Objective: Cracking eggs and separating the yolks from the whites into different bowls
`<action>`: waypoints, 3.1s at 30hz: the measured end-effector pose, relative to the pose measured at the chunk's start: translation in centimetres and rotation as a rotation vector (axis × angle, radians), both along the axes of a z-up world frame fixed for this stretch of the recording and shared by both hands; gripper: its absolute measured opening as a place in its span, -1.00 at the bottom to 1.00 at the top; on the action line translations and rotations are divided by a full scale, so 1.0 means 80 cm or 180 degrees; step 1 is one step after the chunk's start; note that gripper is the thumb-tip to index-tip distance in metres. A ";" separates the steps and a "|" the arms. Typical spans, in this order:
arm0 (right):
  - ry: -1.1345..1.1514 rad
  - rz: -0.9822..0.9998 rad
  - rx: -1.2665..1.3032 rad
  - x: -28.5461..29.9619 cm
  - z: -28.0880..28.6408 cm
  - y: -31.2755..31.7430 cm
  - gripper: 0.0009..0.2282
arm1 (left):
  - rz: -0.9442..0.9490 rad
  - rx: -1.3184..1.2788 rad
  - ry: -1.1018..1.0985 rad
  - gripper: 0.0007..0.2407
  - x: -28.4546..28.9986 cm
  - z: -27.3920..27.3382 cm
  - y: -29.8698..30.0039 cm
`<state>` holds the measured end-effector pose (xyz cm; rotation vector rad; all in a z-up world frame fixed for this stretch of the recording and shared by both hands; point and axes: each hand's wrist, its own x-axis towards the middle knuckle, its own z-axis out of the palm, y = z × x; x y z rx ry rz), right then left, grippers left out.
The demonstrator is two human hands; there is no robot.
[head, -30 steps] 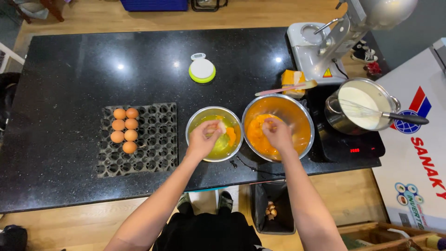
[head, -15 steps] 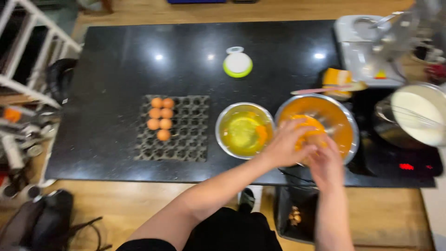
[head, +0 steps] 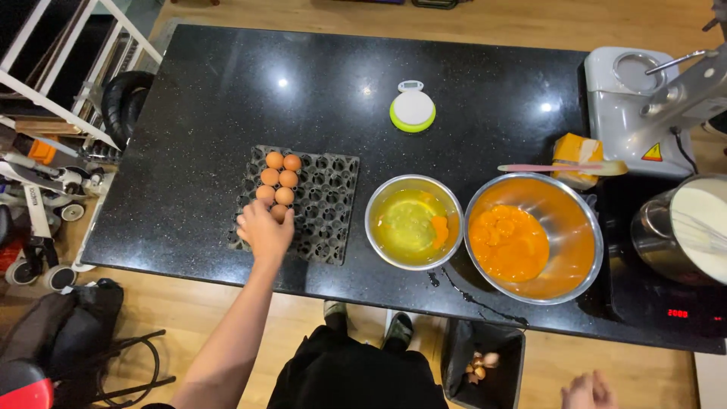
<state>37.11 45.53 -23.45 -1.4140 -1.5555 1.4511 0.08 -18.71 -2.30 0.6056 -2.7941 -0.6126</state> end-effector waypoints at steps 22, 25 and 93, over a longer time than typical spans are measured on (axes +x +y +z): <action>0.0224 0.2065 0.1087 -0.311 0.389 -0.318 -0.86 | -0.0209 0.0565 -0.1288 -0.66 -0.193 0.027 -0.056; 0.0085 0.2195 0.1052 -0.320 0.385 -0.327 -0.86 | -0.0494 0.0606 -0.1429 -0.72 -0.202 0.004 -0.068; 0.0312 0.3507 0.1453 -0.407 0.325 -0.363 -0.70 | -0.1798 0.2519 -0.0814 -0.74 -0.001 0.073 0.230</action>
